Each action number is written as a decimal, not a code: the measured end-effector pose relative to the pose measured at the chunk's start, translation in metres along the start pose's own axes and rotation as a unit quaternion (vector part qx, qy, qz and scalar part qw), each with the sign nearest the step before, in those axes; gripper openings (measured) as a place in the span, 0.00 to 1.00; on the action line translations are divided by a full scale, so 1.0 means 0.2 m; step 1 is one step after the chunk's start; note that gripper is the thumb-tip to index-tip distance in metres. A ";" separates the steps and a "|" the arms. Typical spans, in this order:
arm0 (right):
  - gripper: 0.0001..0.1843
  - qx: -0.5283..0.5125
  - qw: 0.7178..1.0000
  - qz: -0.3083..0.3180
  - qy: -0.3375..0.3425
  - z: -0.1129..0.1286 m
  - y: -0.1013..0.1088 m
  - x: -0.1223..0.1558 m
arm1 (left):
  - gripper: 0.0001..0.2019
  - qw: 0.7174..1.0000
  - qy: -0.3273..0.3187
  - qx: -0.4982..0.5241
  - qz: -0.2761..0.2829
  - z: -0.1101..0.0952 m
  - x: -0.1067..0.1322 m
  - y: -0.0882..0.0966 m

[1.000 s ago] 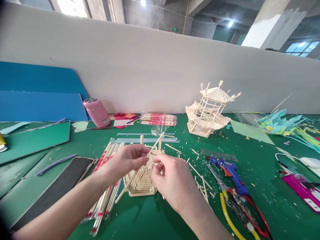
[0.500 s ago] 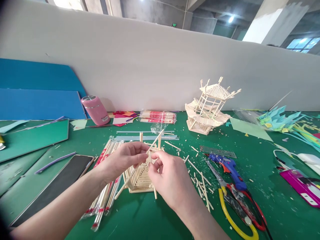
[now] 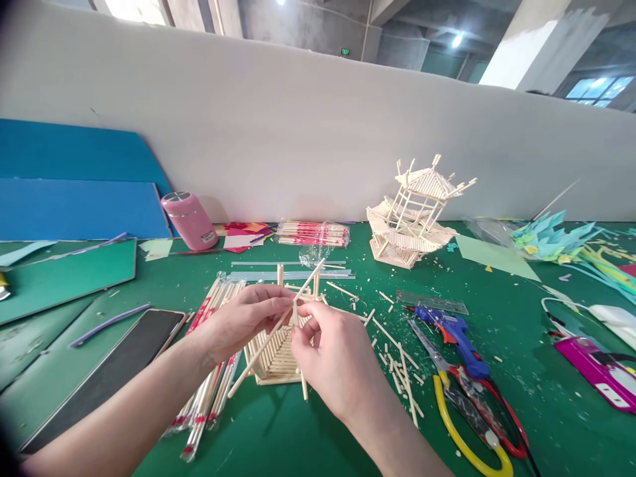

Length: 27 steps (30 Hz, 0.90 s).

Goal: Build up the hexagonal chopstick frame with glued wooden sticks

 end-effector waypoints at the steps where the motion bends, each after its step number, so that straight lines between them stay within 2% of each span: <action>1: 0.15 0.003 1.000 -0.002 0.000 0.00 0.00 0.00 | 0.07 1.000 0.002 0.000 -0.002 0.00 0.00 0.00; 13: 0.18 -0.009 1.000 -0.007 0.006 -0.01 -0.01 0.00 | 0.10 0.999 -0.005 -0.040 -0.002 -0.01 0.00 -0.01; 27: 0.17 -0.035 0.999 0.031 0.011 0.01 0.00 0.00 | 0.10 0.999 0.033 0.024 -0.006 0.01 -0.01 -0.03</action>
Point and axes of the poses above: each hand's wrist, its own x-axis away from the middle knuckle, its own y-axis out of the back of the hand, z = x × y, the point moved 5 cm from there along -x, towards the middle knuckle, and after that the axes turned 11 degrees about -z, right-handed, at the moved point
